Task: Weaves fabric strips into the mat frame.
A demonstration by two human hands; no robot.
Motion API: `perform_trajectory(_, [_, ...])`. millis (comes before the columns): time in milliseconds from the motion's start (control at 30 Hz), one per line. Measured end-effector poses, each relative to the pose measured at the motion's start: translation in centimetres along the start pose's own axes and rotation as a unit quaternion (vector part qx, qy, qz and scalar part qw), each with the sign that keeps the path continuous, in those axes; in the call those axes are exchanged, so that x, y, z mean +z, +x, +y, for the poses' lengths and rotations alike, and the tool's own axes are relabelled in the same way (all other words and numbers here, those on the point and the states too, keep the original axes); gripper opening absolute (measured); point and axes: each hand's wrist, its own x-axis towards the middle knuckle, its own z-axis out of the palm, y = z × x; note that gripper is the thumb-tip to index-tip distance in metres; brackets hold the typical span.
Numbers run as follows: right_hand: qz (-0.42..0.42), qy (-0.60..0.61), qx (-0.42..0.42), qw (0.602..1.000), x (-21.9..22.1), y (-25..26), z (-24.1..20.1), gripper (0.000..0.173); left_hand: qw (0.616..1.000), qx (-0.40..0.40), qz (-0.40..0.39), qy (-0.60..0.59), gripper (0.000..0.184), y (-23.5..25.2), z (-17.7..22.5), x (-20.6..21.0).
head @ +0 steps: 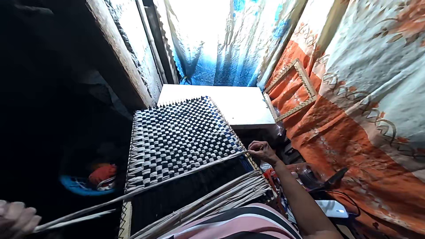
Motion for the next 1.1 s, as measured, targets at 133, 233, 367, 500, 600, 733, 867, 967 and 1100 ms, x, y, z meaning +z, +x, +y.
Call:
perform_trajectory(133, [-0.029, -0.025, -0.059, 0.998, 0.0, -0.7, -0.2, 0.018, 0.911, 0.114, -0.186, 0.350, 0.033, 1.7, -7.8, -8.1])
perform_trajectory(233, [-0.052, -0.067, -0.055, 0.995, 0.0, -0.7, -0.7, 0.020, 0.826, 0.125, -0.254, 0.487, 0.039, 1.9, -10.9, -9.6])
perform_trajectory(367, [-0.085, -0.084, 0.009, 0.993, -0.5, 0.1, -2.0, 0.019, 0.797, 0.114, -0.249, 0.539, 0.018, 2.4, -12.1, -9.6])
perform_trajectory(500, [-0.092, -0.090, 0.078, 0.989, -1.2, 0.8, -3.4, 0.017, 0.800, 0.152, -0.214, 0.539, 0.017, 3.4, -12.7, -11.0])
perform_trajectory(600, [-0.046, -0.117, 0.066, 0.990, -0.8, 1.2, -3.5, 0.022, 0.809, 0.129, -0.195, 0.539, 0.021, 2.8, -12.6, -10.7])
perform_trajectory(733, [-0.055, -0.178, 0.023, 0.982, 0.5, 1.7, -4.4, 0.024, 0.833, 0.107, -0.148, 0.521, 0.030, 1.2, -11.9, -10.0])
perform_trajectory(867, [-0.100, -0.300, -0.008, 0.949, 1.9, 2.7, -6.2, 0.017, 0.886, 0.148, -0.118, 0.423, 0.031, -0.8, -11.6, -10.2])
perform_trajectory(967, [-0.099, -0.348, -0.050, 0.931, 1.9, 2.8, -6.8, 0.016, 0.878, 0.165, -0.128, 0.432, 0.029, -1.8, -11.3, -9.6])
perform_trajectory(1100, [-0.085, -0.363, -0.106, 0.922, 2.4, 2.7, -6.6, 0.012, 0.860, 0.180, -0.147, 0.454, 0.025, -1.7, -12.1, -9.0])
